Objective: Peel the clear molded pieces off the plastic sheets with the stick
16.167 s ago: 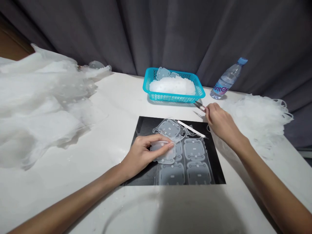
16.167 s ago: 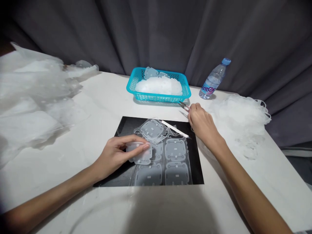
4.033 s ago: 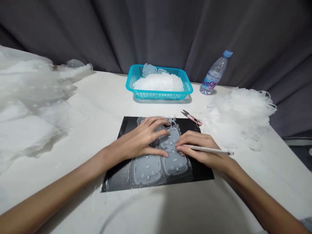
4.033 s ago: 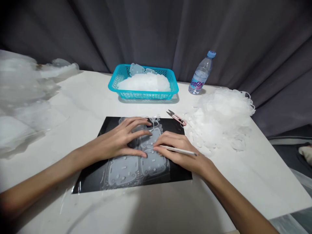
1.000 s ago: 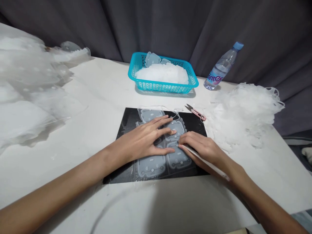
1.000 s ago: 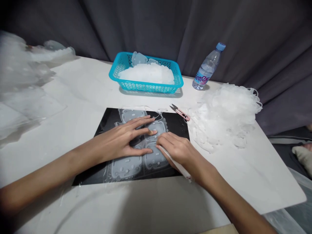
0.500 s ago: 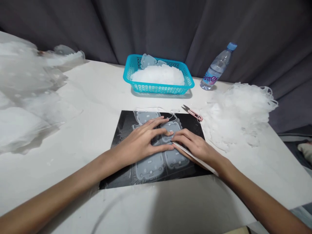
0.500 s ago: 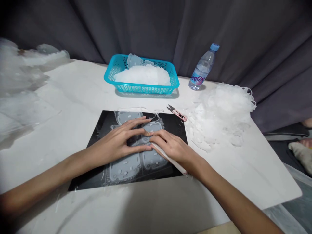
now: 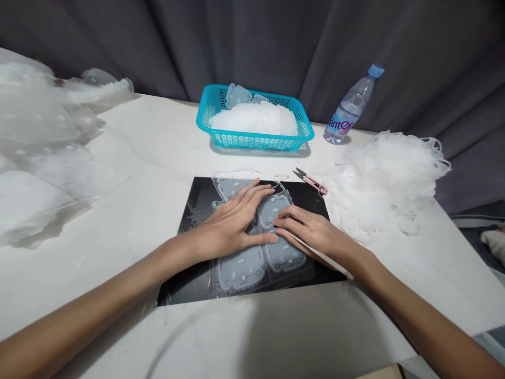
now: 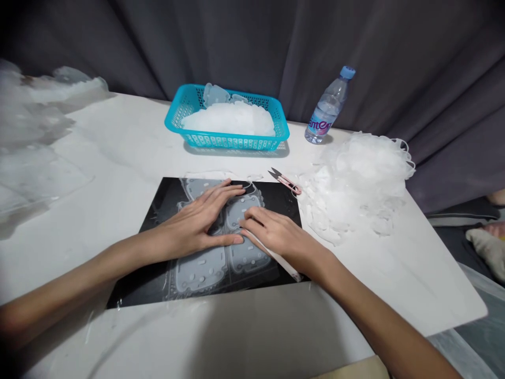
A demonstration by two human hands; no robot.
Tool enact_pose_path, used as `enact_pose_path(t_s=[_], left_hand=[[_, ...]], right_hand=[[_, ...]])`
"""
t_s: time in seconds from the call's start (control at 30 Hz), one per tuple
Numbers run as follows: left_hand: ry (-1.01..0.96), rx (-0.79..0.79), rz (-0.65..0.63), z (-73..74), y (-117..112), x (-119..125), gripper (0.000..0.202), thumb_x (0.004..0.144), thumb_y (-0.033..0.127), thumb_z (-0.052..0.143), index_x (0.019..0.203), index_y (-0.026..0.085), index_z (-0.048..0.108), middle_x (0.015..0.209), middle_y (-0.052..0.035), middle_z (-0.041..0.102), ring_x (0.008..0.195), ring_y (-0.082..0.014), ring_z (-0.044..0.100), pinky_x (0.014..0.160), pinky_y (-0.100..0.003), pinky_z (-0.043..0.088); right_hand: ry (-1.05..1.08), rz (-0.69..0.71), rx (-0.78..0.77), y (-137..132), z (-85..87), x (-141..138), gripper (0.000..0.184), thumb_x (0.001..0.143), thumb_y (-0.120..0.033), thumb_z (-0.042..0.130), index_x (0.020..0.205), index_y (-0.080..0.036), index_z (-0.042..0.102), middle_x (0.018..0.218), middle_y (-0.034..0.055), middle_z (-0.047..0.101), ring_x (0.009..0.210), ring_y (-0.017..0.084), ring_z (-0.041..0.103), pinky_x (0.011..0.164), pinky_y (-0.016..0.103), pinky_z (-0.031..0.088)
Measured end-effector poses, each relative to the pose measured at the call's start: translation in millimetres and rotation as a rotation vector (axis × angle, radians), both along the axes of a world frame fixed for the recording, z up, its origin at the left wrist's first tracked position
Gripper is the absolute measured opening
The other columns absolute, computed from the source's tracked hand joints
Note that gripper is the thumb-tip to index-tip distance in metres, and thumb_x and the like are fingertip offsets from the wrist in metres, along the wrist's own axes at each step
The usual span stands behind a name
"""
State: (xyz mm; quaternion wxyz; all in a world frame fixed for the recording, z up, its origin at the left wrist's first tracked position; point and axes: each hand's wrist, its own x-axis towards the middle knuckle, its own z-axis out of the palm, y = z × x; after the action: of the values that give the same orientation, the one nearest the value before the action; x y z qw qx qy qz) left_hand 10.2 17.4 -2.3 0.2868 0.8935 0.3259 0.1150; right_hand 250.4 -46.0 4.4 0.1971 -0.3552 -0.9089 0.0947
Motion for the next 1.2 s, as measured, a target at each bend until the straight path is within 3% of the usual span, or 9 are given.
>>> enact_pose_path(t_s=[0.13,0.3,0.47,0.57,0.67,0.77,0.87,1.0,1.2], left_hand=[[0.067,-0.025,-0.024,2.3,1,2,0.096,0.093,0.073,0.058,0.164,0.017,0.024,0.173,-0.0173,0.025,0.163,-0.0348,0.008,0.129,-0.054,0.022],[0.127,-0.056,-0.031,3.7,1,5,0.104,0.095,0.073,0.054,0.168,0.015,0.009,0.177,-0.0179,0.011,0.163,-0.0349,-0.004,0.129,-0.057,0.018],[0.025,-0.032,-0.001,-2.9,0,0,0.108,0.091,0.074,0.060,0.168,0.022,0.006,0.176,-0.0190,0.013,0.163,-0.0369,0.005,0.129,-0.057,0.021],[-0.145,0.074,0.070,4.1,-4,-5,0.103,0.083,0.074,0.071,0.161,0.025,0.026,0.168,-0.0181,0.029,0.159,-0.0374,0.020,0.127,-0.054,0.028],[-0.239,0.112,0.276,25.0,-9,-6,0.067,0.083,0.071,0.073,0.127,0.021,0.061,0.133,-0.0141,0.060,0.131,-0.0361,0.052,0.114,-0.052,0.043],[-0.220,-0.274,0.436,43.2,-11,0,0.059,0.095,0.073,0.052,0.078,0.020,0.072,0.077,-0.0067,0.069,0.078,-0.0260,0.065,0.081,-0.040,0.054],[-0.299,-0.821,0.413,44.0,-10,8,0.068,0.088,0.078,0.057,0.066,0.017,0.077,0.069,-0.0120,0.075,0.060,-0.0236,0.066,0.060,-0.034,0.053],[-0.543,-1.030,0.410,30.2,-11,10,0.037,0.079,0.054,0.085,0.083,0.018,0.081,0.089,-0.0093,0.082,0.089,-0.0231,0.076,0.092,-0.033,0.058],[-0.656,-1.161,0.541,22.4,-18,4,0.028,0.079,0.039,0.090,0.093,0.017,0.082,0.102,-0.0082,0.082,0.105,-0.0218,0.077,0.109,-0.030,0.053]], right_hand=[[0.092,-0.055,-0.029,1,-1.2,-6,0.022,0.110,-0.022,0.042,0.118,-0.016,0.062,0.107,0.0121,0.066,0.100,0.021,0.068,0.088,0.035,0.058],[0.394,-0.338,0.008,16,0.3,-12,0.014,0.106,-0.017,0.049,0.104,-0.019,0.063,0.099,0.0069,0.062,0.095,0.020,0.064,0.088,0.036,0.054],[0.481,-0.383,-0.041,15,5.2,-9,0.011,0.104,-0.019,0.055,0.106,-0.021,0.067,0.098,0.0048,0.064,0.093,0.019,0.062,0.086,0.036,0.052],[0.500,-0.333,-0.076,5,2.7,-9,0.015,0.105,-0.022,0.056,0.116,-0.022,0.067,0.100,0.0048,0.063,0.090,0.018,0.062,0.084,0.034,0.053],[0.531,-0.290,-0.098,-3,-3.5,-12,0.019,0.105,-0.023,0.056,0.120,-0.022,0.068,0.096,0.0041,0.061,0.083,0.016,0.061,0.079,0.032,0.054],[0.554,-0.221,-0.088,-8,-8.2,-18,0.023,0.105,-0.023,0.057,0.125,-0.022,0.068,0.096,0.0056,0.063,0.082,0.017,0.061,0.076,0.033,0.055],[0.579,-0.173,-0.067,-13,-4.0,-23,0.024,0.105,-0.022,0.056,0.126,-0.022,0.068,0.097,0.0067,0.067,0.085,0.018,0.063,0.077,0.034,0.056],[0.579,-0.144,-0.163,-17,14.6,-13,0.026,0.104,-0.021,0.057,0.128,-0.022,0.069,0.097,0.0060,0.069,0.085,0.017,0.065,0.078,0.033,0.057],[0.518,-0.443,-0.026,-1,13.7,13,0.042,0.112,-0.032,0.036,0.106,-0.024,0.078,0.108,0.0092,0.062,0.109,0.025,0.056,0.102,0.048,0.048]])
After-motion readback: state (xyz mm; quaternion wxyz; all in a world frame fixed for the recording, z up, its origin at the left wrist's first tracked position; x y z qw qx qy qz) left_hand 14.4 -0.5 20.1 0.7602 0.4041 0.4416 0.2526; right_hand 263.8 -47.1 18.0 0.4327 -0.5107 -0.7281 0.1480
